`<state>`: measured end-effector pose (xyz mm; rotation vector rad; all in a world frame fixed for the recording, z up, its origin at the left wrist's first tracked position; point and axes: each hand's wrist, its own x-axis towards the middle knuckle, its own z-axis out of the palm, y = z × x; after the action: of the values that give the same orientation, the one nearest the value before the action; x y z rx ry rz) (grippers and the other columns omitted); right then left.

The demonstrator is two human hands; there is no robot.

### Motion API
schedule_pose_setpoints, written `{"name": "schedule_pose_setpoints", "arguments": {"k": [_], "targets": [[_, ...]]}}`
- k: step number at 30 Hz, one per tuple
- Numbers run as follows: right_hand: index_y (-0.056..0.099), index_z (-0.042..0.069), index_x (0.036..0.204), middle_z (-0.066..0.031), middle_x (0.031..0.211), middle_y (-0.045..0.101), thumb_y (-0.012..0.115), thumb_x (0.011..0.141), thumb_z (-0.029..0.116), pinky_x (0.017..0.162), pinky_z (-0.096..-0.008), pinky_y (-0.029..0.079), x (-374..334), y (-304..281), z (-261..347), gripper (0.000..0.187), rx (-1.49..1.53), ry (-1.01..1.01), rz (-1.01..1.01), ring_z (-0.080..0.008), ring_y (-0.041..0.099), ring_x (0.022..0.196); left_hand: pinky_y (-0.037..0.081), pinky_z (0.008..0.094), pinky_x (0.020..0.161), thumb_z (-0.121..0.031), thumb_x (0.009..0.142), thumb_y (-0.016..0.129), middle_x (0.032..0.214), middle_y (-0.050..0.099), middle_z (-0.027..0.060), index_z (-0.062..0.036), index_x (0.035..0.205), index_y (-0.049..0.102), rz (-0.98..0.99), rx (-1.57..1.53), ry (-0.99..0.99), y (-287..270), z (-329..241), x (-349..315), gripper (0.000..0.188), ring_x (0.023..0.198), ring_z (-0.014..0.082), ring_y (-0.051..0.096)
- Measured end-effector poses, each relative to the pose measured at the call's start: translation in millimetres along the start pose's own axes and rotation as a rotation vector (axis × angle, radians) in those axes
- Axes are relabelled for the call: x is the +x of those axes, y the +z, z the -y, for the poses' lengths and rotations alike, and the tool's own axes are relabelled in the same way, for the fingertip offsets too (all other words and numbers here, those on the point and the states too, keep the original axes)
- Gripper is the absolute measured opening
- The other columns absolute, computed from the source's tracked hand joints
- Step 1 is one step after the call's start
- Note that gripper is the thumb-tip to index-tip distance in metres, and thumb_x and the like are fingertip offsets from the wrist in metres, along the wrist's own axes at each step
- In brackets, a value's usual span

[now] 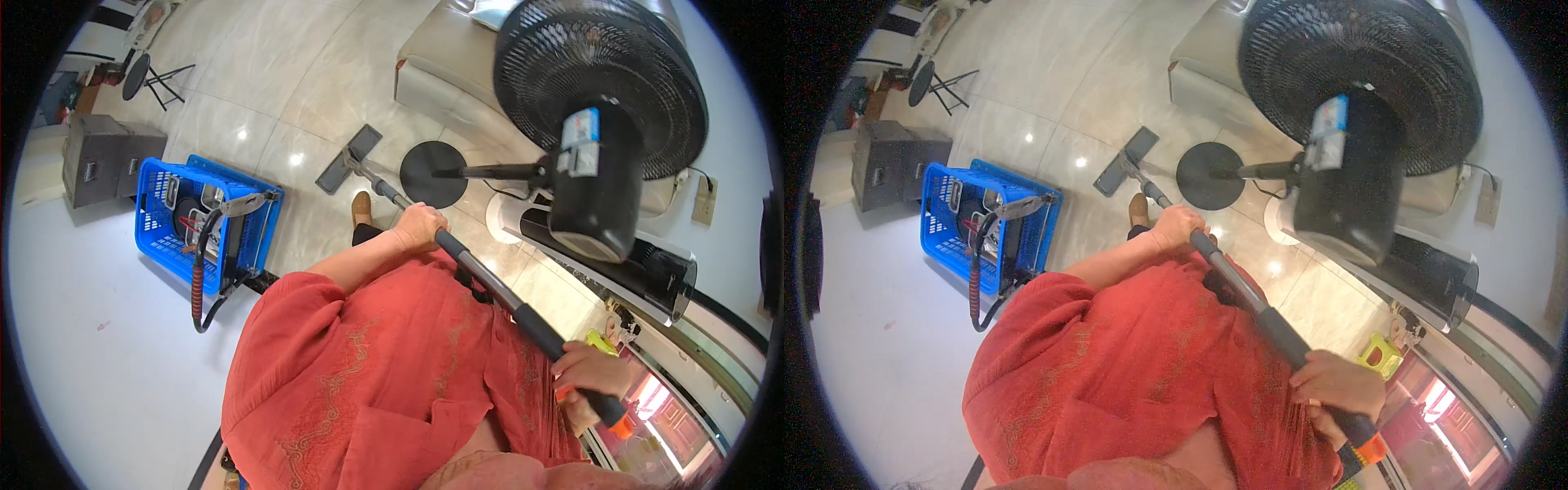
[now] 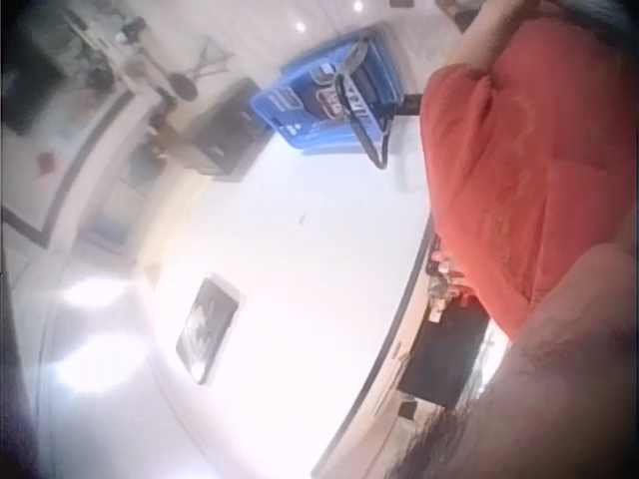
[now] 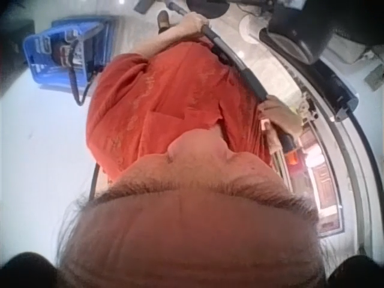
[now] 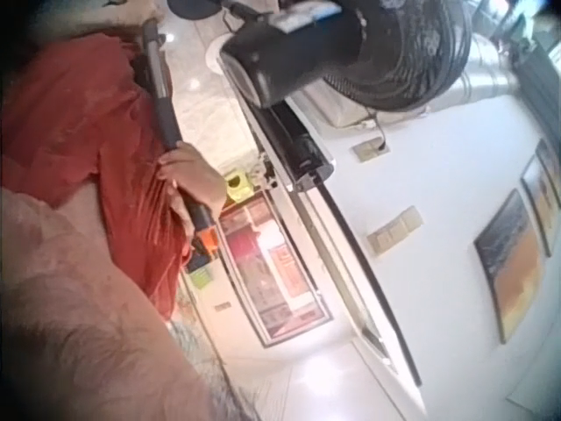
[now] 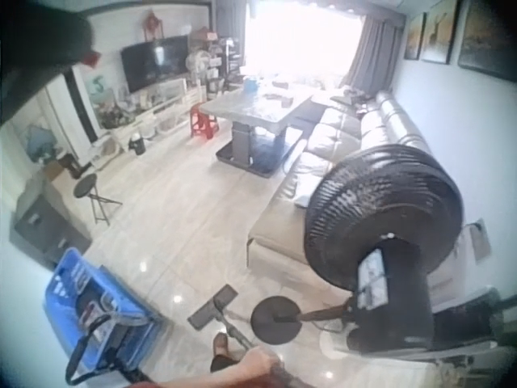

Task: The person mops the tiled floor using a flat mop, moving around furniture and objects. They temporarily lift a red plastic stool to clean underneath it and continue mopping across the room.

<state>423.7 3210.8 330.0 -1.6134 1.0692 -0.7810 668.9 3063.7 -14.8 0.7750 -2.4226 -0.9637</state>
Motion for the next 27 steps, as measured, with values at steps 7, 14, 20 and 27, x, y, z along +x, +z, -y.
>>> {"name": "schedule_pose_setpoints", "arguments": {"k": [7, 14, 20, 27], "targets": [[0.072, 0.0, 0.1, -0.0134, 0.093, 0.072, 0.07, 0.078, 0.004, 0.098, -0.0475, 0.048, -18.7, 4.1, -22.4, 0.022, -0.016, -0.076, -0.128, -0.033, 0.069, 0.099, 0.05, 0.0416, 0.071, -0.023, 0.076, 0.067, 0.071, 0.065, 0.0088, -0.013, 0.064, 0.065, -0.098, 0.163, -0.172, 8.2, 11.2, 28.7, 0.016, 0.074, 0.0309, 0.064], [0.057, 0.004, 0.13, -0.0161, 0.13, 0.058, 0.08, 0.072, 0.004, 0.1, -0.0384, 0.047, -14.7, -15.6, -88.6, 0.063, -0.307, 0.238, -0.188, -0.028, 0.058, 0.121, 0.051, 0.044, 0.071, -0.03, 0.08, 0.07, 0.071, 0.061, 0.0129, -0.0069, 0.063, 0.06, -0.061, 0.14, -0.197, -2.1, 32.5, 33.5, 0.03, 0.076, 0.0356, 0.062], [0.057, -0.004, 0.118, -0.0121, 0.11, 0.064, 0.061, 0.096, 0.013, 0.083, -0.0295, 0.056, 27.6, 27.9, -235.6, 0.028, 0.19, 0.452, -0.522, -0.0204, 0.069, 0.094, 0.05, 0.0422, 0.069, -0.024, 0.079, 0.075, 0.073, 0.062, 0.0129, -0.0058, 0.073, 0.063, -0.282, -0.001, -0.228, -20.9, 29.4, 36.8, 0.023, 0.075, 0.0346, 0.061], [0.051, -0.002, 0.127, -0.011, 0.106, 0.065, 0.064, 0.094, 0.018, 0.089, -0.0279, 0.048, 123.4, 66.5, -352.5, 0.04, -0.01, 0.564, -0.853, -0.0159, 0.063, 0.101, 0.049, 0.0416, 0.065, -0.028, 0.08, 0.076, 0.071, 0.063, 0.0146, -0.0036, 0.07, 0.065, -0.171, 0.009, -0.254, -63.2, 42.3, 41.0, 0.028, 0.071, 0.0344, 0.063]]}}
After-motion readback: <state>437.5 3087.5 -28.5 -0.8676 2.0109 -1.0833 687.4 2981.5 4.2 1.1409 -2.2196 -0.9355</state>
